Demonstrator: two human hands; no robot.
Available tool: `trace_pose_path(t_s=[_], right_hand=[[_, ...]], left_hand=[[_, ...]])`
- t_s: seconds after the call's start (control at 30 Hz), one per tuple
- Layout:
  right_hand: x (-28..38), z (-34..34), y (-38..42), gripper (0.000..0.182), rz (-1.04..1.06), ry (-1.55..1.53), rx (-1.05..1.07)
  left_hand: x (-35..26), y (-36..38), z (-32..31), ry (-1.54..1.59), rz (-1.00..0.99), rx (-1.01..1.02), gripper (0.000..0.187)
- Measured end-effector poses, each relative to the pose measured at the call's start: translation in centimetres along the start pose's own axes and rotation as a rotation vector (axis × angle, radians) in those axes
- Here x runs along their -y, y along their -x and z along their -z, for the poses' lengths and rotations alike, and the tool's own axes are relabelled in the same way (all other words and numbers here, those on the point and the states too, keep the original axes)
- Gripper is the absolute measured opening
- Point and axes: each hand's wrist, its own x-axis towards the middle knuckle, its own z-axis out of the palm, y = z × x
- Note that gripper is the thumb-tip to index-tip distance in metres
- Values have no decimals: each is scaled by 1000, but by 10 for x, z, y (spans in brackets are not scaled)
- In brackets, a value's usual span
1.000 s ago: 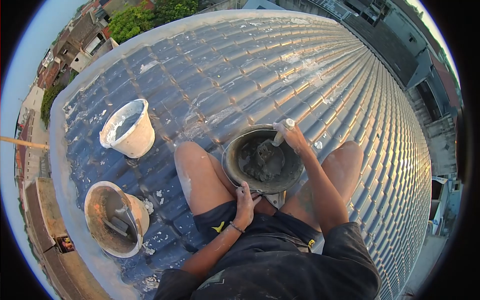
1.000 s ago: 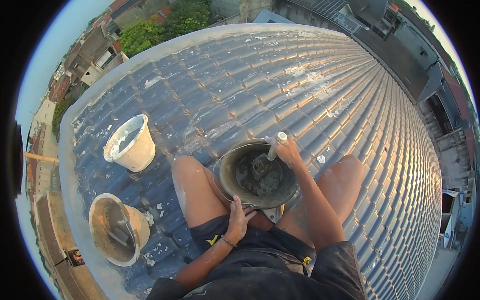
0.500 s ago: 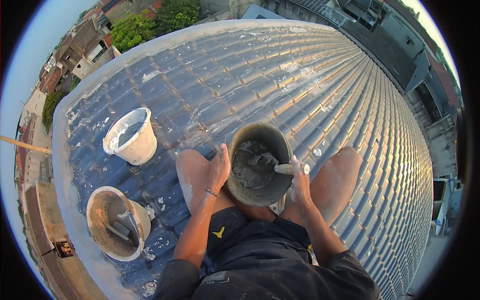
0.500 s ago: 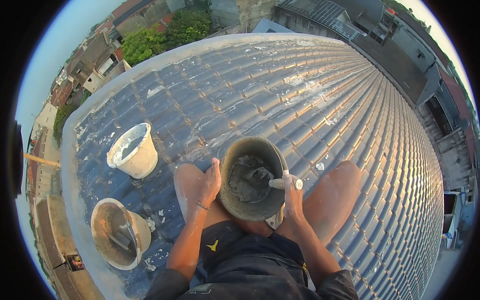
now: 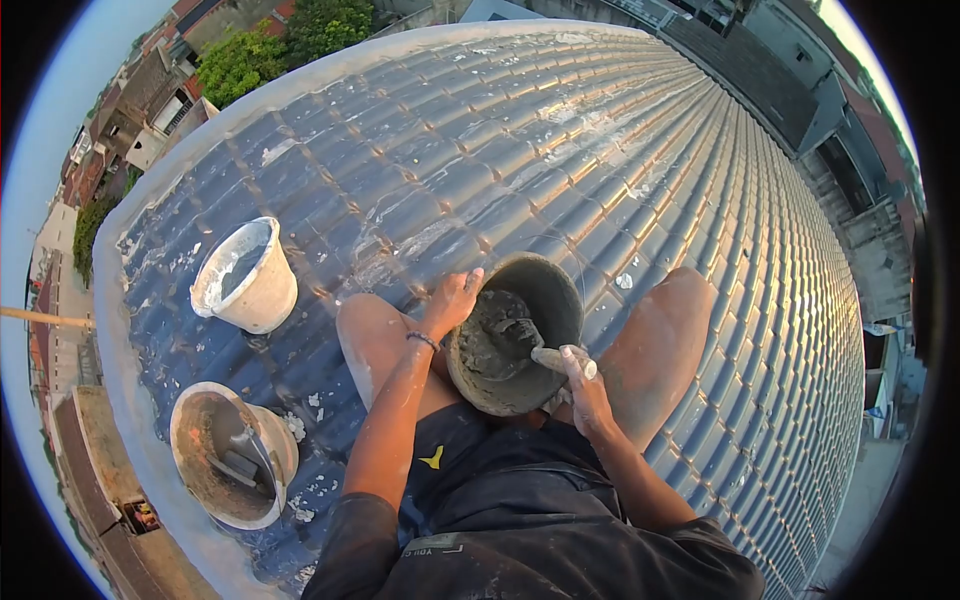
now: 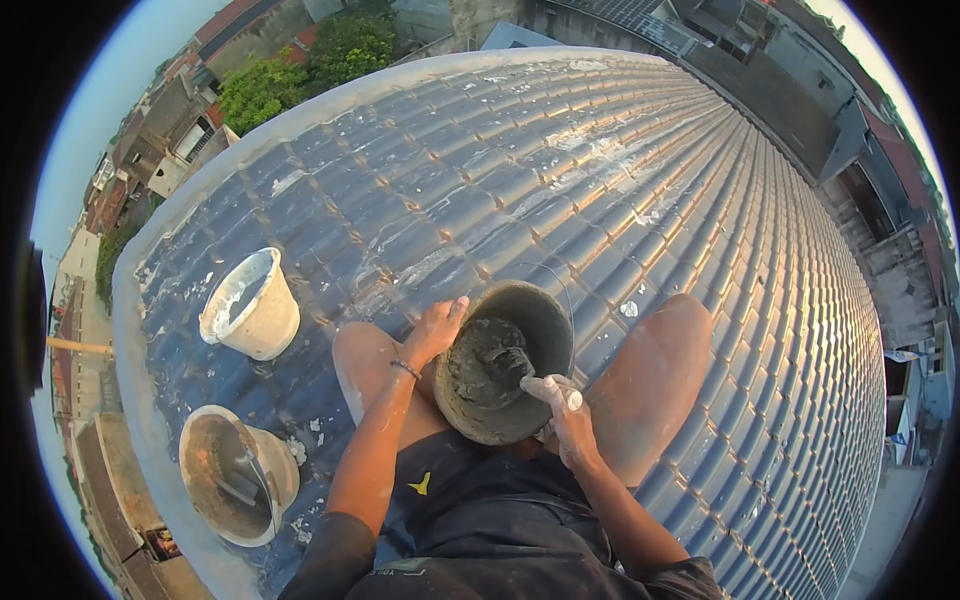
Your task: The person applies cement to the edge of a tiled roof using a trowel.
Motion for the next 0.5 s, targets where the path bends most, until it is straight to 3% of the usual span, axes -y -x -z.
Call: trace_pose_path(t_s=[0.07, 0.13, 0.2, 0.23, 0.33, 0.37, 0.5], right_hand=[[2, 12, -1, 60, -4, 43, 73], [20, 19, -2, 64, 0, 73, 152], [52, 30, 3, 69, 68, 303, 432], [52, 41, -8, 72, -2, 361, 485], [56, 39, -30, 76, -144, 507, 454], [58, 30, -35, 68, -111, 571, 350], [50, 15, -69, 51, -13, 333, 153]], left_hand=[[-1, -4, 1, 168, 222, 40, 63], [6, -7, 0, 187, 236, 60, 63], [9, -5, 3, 201, 254, 89, 63], [7, -5, 8, 222, 282, 116, 64], [3, -7, 11, 238, 314, 155, 64], [4, -8, 13, 240, 331, 147, 63], [15, -5, 2, 316, 236, 40, 65]])
